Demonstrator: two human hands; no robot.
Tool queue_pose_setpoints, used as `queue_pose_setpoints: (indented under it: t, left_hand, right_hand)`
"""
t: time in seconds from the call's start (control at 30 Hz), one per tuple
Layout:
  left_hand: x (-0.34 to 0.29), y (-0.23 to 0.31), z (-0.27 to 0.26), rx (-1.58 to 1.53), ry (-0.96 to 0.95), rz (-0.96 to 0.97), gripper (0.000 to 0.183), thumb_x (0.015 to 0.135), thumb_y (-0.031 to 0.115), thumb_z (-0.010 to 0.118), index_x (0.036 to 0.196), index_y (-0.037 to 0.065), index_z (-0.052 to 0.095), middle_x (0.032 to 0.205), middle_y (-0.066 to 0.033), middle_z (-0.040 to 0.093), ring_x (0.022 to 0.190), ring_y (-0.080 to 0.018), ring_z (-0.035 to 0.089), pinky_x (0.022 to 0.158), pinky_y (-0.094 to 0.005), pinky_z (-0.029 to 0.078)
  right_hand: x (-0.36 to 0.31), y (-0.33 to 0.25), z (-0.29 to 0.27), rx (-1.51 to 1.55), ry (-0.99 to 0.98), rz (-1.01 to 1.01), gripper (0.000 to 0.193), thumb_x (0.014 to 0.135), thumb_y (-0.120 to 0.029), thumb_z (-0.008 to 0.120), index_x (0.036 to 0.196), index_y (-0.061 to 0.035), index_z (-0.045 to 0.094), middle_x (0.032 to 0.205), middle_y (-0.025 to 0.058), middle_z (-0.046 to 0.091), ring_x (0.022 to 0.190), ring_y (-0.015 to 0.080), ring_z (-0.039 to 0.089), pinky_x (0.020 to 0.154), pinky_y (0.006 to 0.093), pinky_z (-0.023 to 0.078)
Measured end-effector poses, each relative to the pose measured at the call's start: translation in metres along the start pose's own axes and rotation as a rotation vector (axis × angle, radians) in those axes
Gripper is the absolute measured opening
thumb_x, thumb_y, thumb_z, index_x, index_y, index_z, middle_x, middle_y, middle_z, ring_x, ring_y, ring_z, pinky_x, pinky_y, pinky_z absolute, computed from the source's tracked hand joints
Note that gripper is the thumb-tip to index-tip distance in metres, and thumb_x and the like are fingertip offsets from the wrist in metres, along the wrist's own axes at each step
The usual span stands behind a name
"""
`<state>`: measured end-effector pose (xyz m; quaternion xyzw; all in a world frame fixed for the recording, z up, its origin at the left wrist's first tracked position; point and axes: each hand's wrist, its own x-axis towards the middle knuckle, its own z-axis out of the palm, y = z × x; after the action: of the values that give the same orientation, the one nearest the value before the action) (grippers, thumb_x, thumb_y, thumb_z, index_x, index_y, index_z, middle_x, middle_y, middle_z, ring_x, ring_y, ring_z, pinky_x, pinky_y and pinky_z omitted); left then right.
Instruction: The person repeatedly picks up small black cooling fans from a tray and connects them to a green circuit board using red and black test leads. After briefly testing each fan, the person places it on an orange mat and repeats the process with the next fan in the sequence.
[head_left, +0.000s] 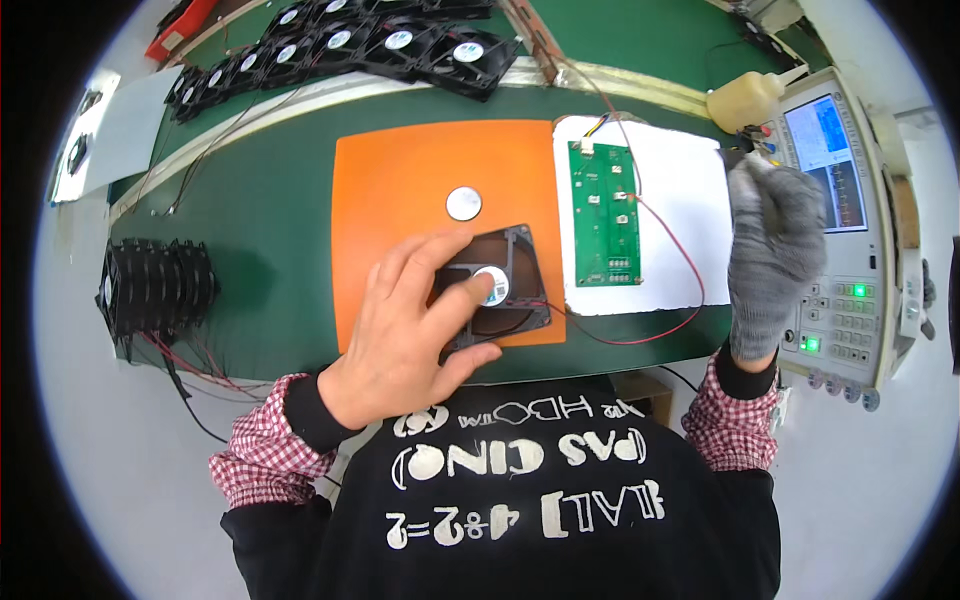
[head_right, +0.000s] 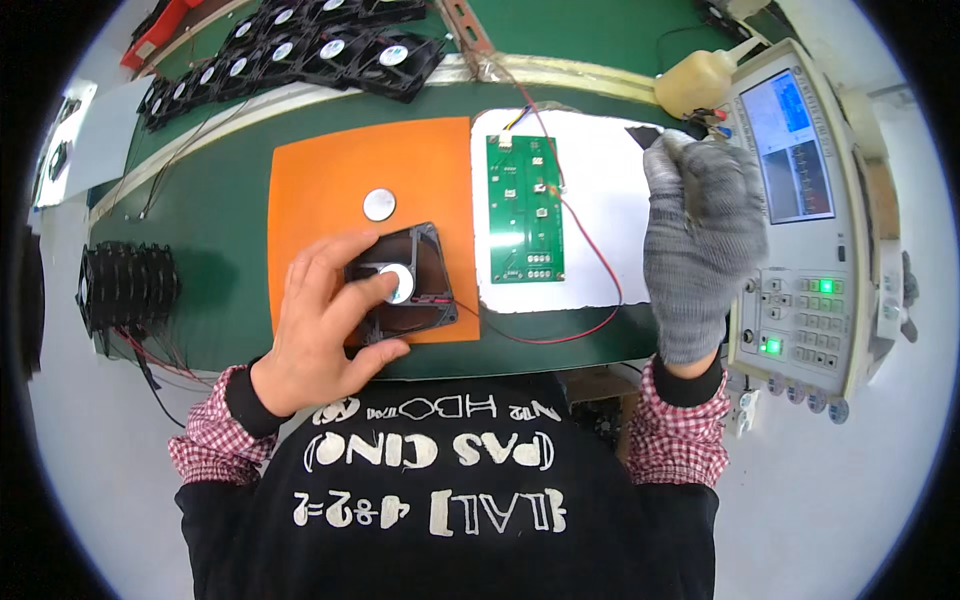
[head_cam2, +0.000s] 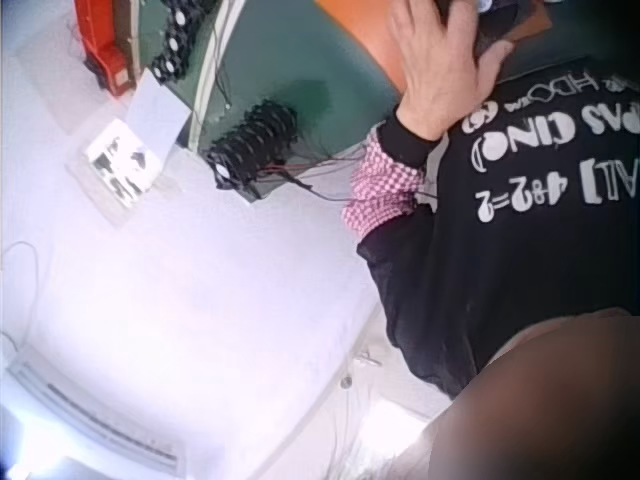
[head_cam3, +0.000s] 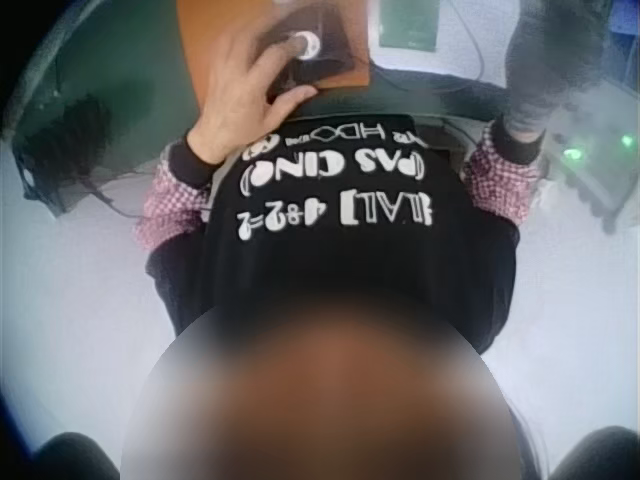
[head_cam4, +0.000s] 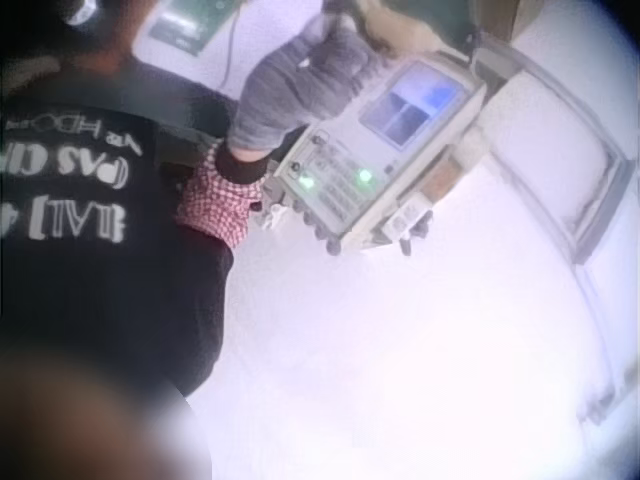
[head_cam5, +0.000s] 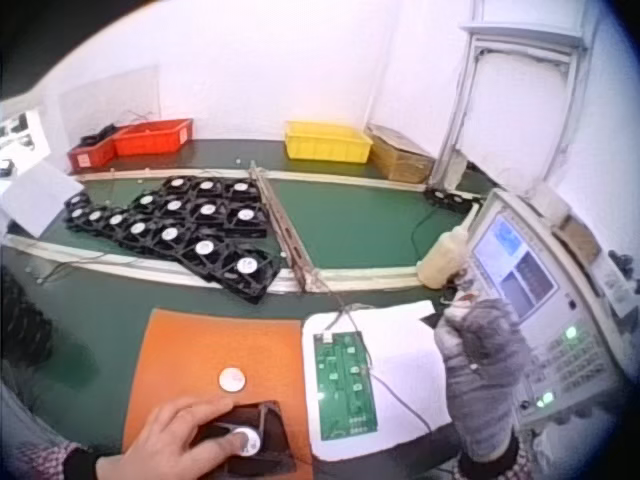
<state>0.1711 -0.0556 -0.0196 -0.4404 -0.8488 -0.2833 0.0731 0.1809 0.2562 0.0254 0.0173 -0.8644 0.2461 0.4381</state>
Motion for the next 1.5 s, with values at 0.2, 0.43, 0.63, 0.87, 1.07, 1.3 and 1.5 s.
queue_pose_setpoints:
  t: [0.2, 0.43, 0.63, 0.87, 1.07, 1.3, 1.5]
  left_hand:
    - [0.029, 0.006, -0.003, -0.033, -0.219, -0.013, 0.099, 0.063, 0.038, 0.085, 0.141, -0.002, 0.040, 0.133, -0.0189, 0.047, 0.119, -0.0377, 0.045, 0.097, -0.0467, 0.038]
    - [0.037, 0.025, -0.072, -0.455, 0.030, 0.093, 0.081, 0.074, 0.051, 0.076, 0.130, 0.000, 0.048, 0.111, -0.0148, 0.060, 0.102, -0.0293, 0.058, 0.084, -0.0396, 0.044]
    - [0.019, 0.014, -0.067, -1.733, -0.190, -0.396, 0.115, 0.067, 0.090, 0.037, 0.128, -0.006, 0.050, 0.096, -0.0229, 0.062, 0.070, -0.0367, 0.060, 0.064, -0.0417, 0.049]
    - [0.101, 0.000, -0.060, -0.142, 0.331, 0.313, 0.079, 0.069, 0.036, 0.085, 0.130, -0.002, 0.053, 0.115, -0.0187, 0.058, 0.100, -0.0370, 0.057, 0.090, -0.0446, 0.046]
    - [0.187, -0.073, -0.004, 0.490, 0.274, -0.130, 0.050, 0.073, 0.033, 0.079, 0.106, 0.001, 0.059, 0.104, -0.0149, 0.053, 0.101, -0.0315, 0.050, 0.084, -0.0433, 0.040]
    - [0.139, -0.075, -0.009, 0.226, 0.132, 0.083, 0.017, 0.072, 0.008, 0.071, 0.081, 0.004, 0.057, 0.094, -0.0105, 0.050, 0.091, -0.0298, 0.048, 0.078, -0.0403, 0.036]
    - [0.063, -0.035, -0.037, 0.176, 0.082, 0.607, 0.021, 0.064, 0.010, 0.072, 0.082, 0.007, 0.061, 0.093, -0.0059, 0.052, 0.094, -0.0264, 0.055, 0.085, -0.0434, 0.050]
  right_hand:
    - [-0.008, 0.039, 0.019, -0.268, -0.399, -0.169, 0.020, 0.078, -0.017, 0.073, 0.095, -0.0074, 0.072, 0.093, 0.0096, 0.064, 0.091, 0.0300, 0.060, 0.084, 0.0422, 0.048]
    - [-0.009, 0.045, 0.045, 0.198, -0.664, -0.052, 0.015, 0.077, -0.014, 0.074, 0.090, -0.0062, 0.071, 0.089, 0.0097, 0.061, 0.085, 0.0285, 0.062, 0.077, 0.0401, 0.050]
    - [-0.012, 0.035, 0.052, 0.322, -0.657, 0.009, 0.015, 0.077, -0.008, 0.075, 0.090, -0.0020, 0.070, 0.087, 0.0101, 0.061, 0.083, 0.0268, 0.063, 0.075, 0.0359, 0.052]
    - [-0.020, 0.039, 0.053, 0.330, -0.575, -0.073, 0.011, 0.082, -0.003, 0.069, 0.092, -0.0038, 0.067, 0.087, 0.0109, 0.062, 0.080, 0.0257, 0.064, 0.073, 0.0359, 0.052]
    - [-0.025, 0.045, 0.050, 0.574, -0.429, 0.414, 0.017, 0.086, -0.006, 0.070, 0.102, -0.0024, 0.064, 0.091, 0.0059, 0.062, 0.086, 0.0171, 0.060, 0.080, 0.0308, 0.050]
    - [0.009, 0.026, 0.022, -0.049, -0.175, -0.312, 0.039, 0.084, -0.004, 0.065, 0.123, -0.0039, 0.059, 0.123, 0.0157, 0.058, 0.112, 0.0328, 0.058, 0.096, 0.0422, 0.047]
    - [0.006, -0.014, 0.038, 0.562, -0.639, -0.413, 0.058, 0.083, -0.013, 0.065, 0.138, -0.0050, 0.049, 0.139, 0.0188, 0.049, 0.127, 0.0397, 0.049, 0.106, 0.0446, 0.040]
